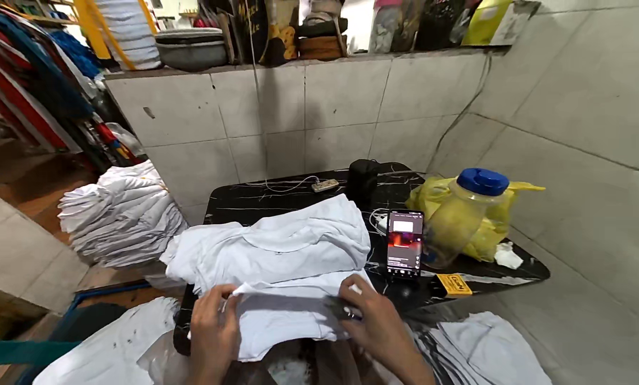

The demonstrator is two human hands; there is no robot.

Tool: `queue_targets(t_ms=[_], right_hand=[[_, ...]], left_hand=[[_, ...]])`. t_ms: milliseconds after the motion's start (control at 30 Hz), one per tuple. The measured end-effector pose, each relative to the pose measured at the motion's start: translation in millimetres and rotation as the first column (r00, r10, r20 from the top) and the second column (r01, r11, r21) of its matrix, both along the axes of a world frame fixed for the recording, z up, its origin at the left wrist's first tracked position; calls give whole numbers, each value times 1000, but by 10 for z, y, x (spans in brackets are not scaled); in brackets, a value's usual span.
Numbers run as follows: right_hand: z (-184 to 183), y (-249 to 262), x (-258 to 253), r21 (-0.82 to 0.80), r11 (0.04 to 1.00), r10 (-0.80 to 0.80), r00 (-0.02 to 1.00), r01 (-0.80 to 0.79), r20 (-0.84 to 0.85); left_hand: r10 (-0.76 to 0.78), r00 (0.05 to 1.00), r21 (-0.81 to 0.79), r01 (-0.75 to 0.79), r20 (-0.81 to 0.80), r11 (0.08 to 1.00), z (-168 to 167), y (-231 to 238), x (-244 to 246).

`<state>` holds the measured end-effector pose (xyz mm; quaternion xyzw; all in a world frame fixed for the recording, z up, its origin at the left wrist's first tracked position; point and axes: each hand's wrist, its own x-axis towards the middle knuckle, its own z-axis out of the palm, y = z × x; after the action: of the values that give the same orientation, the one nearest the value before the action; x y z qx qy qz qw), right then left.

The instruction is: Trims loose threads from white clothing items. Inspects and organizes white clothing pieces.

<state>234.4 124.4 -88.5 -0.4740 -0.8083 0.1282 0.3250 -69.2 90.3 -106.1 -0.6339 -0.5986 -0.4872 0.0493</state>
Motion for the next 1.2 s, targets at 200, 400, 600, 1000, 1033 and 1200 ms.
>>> queue_targets(t_ms=[200,400,600,1000,1033,1200], right_hand=[[-172,373,76,80,960,-249,950,268,-188],[-84,463,26,292,836,-422,884,465,-199],[-78,616,-262,128,877,-458,886,463,-71],[-109,474,-322,-165,946,-294,952,278,-81],[-118,458,-307,-164,951,-278,957,262,-87],[-338,444,-228,-1,988,-153,967,156,-203]], left_hand=[[48,996,-79,-42,76,996,-104,327,-224],[192,956,9,-195,-222,981,107,423,-191],[-264,927,-200,215,-268,956,189,570,414],[-171,913,100,223,-371,970,-301,940,807],[-200,921,85,241,-334,967,-286,920,799],[-342,939,-66,344,43,936,-136,856,679]])
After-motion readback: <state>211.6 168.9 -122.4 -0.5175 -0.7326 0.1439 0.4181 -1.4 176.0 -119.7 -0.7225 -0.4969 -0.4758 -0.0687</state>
